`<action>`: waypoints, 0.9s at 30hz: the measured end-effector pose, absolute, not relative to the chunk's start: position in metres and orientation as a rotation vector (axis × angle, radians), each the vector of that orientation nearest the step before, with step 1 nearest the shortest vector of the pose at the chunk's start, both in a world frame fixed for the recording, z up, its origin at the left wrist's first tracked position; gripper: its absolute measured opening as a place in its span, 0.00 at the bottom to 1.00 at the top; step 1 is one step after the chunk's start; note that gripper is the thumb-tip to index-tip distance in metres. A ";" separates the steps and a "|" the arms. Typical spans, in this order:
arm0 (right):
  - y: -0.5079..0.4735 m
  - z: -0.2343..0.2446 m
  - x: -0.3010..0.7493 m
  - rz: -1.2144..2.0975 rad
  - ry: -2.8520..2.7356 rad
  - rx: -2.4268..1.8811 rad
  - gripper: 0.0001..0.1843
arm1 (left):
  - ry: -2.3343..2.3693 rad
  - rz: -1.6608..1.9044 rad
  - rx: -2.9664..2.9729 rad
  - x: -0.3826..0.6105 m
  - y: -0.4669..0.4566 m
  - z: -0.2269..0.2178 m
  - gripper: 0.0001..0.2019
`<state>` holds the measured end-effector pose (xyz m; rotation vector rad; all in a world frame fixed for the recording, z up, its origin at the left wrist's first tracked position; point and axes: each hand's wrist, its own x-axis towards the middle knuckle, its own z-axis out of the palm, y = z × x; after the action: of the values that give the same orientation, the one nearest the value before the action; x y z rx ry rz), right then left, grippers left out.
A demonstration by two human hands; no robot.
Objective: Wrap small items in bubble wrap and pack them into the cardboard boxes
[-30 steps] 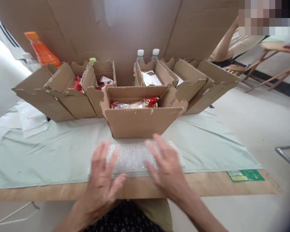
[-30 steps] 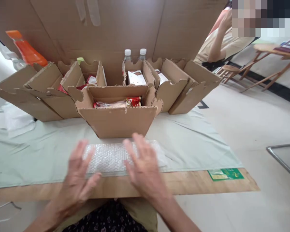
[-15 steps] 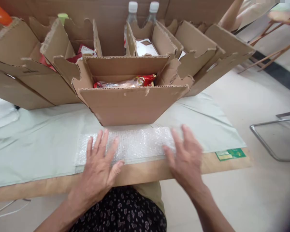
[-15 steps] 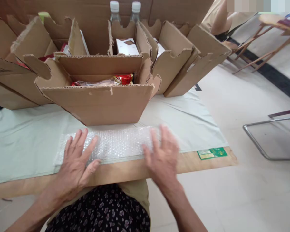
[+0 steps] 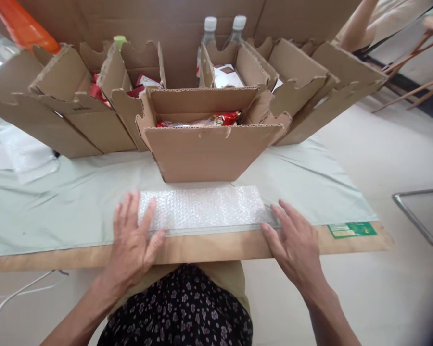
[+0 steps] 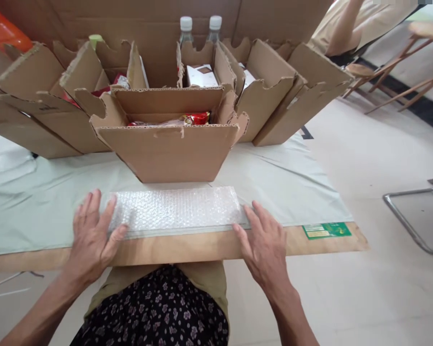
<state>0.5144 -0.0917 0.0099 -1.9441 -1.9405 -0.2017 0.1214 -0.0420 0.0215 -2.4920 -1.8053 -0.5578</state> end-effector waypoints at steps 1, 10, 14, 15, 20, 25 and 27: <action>-0.090 0.011 0.513 -0.210 -1.916 -1.959 0.27 | -1.701 -0.570 -2.575 0.129 -0.044 0.022 0.32; -0.065 0.022 0.476 0.152 -1.576 -1.887 0.19 | -1.427 -0.483 -2.778 0.132 -0.046 0.010 0.23; -0.099 0.057 0.448 0.719 -1.291 -1.687 0.16 | -1.465 -0.649 -2.724 0.128 -0.056 0.022 0.27; -0.107 0.064 0.441 0.886 -1.223 -1.577 0.16 | -1.461 -0.665 -2.729 0.129 -0.057 0.023 0.28; -0.131 0.083 0.418 1.440 -0.992 -1.079 0.10 | -1.509 -0.740 -2.730 0.133 -0.054 0.021 0.19; -0.132 0.082 0.413 1.308 -1.030 -1.044 0.13 | -1.458 -0.842 -2.873 0.142 -0.061 0.025 0.32; -0.134 0.078 0.414 1.091 -1.167 -1.172 0.16 | -1.410 -0.886 -2.925 0.152 -0.067 0.023 0.40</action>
<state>0.4139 -0.1340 0.0782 -1.1718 -1.1668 1.0906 0.1519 -0.0670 0.0225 -2.9249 -1.4098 -0.8857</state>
